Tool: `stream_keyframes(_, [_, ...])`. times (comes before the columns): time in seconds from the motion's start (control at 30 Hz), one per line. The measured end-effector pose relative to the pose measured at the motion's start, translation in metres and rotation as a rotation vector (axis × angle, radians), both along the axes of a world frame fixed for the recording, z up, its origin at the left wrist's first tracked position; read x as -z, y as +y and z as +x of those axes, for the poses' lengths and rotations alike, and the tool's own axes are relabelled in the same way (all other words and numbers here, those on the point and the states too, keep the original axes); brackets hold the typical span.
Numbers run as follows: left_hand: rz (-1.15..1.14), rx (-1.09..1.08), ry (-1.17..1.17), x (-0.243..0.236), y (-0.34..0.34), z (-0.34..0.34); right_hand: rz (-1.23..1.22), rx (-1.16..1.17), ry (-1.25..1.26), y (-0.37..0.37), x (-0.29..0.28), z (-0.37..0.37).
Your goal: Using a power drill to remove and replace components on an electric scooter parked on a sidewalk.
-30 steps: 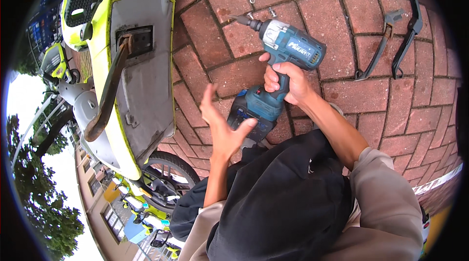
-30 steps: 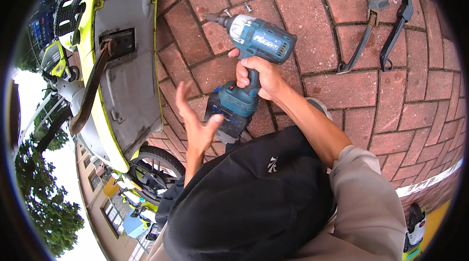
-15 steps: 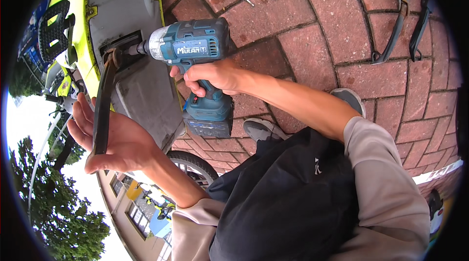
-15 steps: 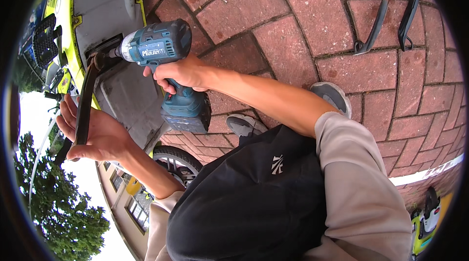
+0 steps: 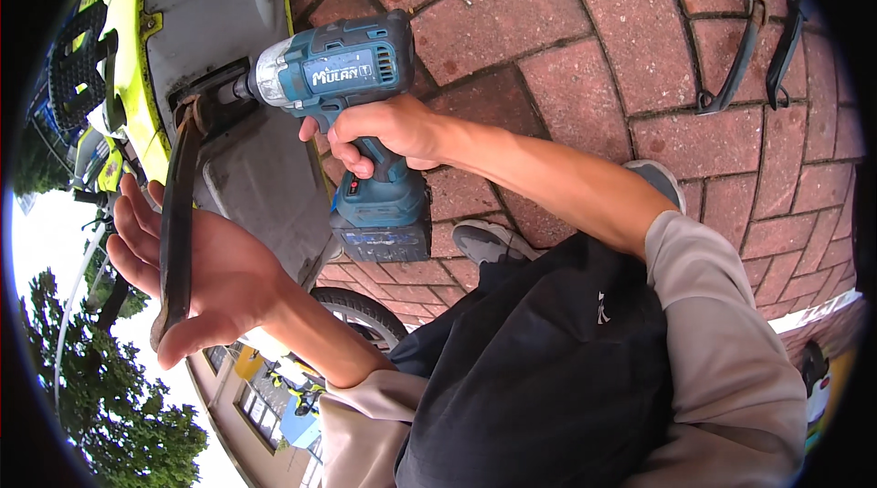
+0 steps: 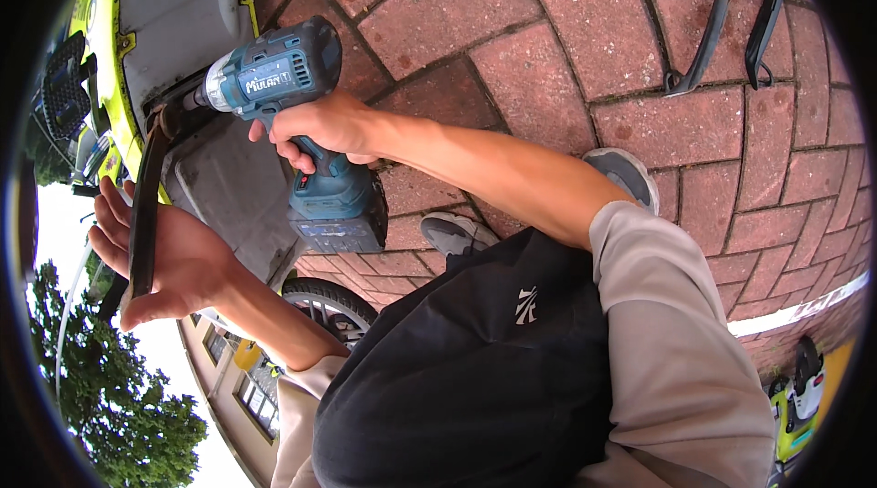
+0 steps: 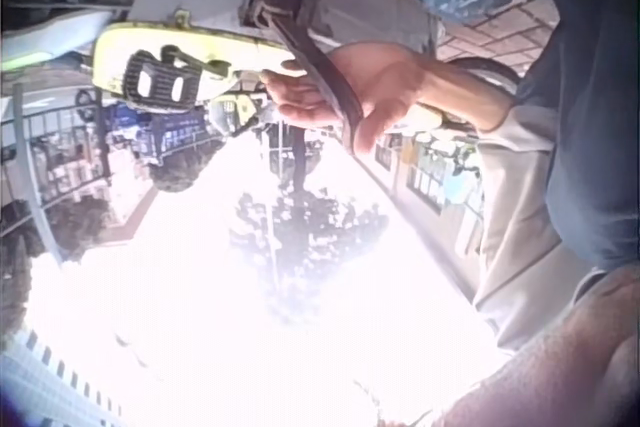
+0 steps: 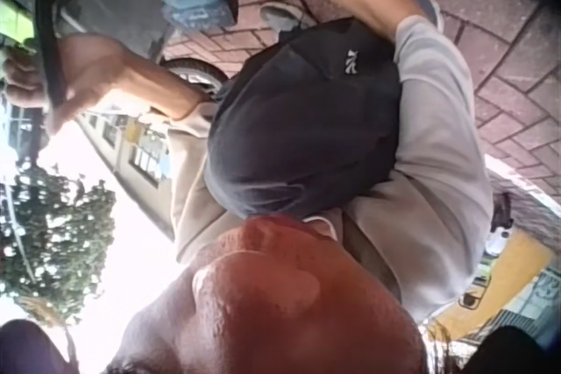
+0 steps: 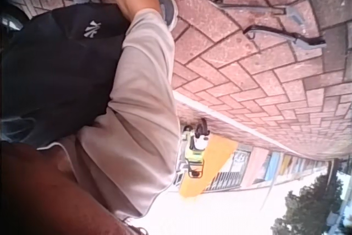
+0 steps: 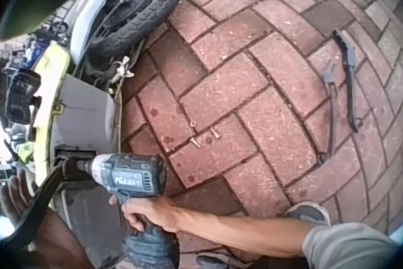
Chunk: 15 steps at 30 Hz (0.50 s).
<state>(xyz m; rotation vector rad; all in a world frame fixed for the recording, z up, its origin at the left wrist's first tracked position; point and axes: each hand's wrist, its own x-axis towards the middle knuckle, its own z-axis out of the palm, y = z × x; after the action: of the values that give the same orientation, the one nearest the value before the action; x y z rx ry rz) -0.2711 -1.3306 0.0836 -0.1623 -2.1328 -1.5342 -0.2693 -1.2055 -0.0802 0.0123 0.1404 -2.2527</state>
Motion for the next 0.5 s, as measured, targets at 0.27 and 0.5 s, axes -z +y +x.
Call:
stream_keyframes(0.27, [0.037, 0.007, 0.017, -0.001, 0.001, -0.002, 0.006, -0.013, 0.017, -0.002, 0.002, -0.002])
stream_keyframes(0.5, [0.029, 0.102, 0.014, -0.001, -0.012, -0.003, 0.242, 0.065, 0.128, -0.002, -0.011, 0.002])
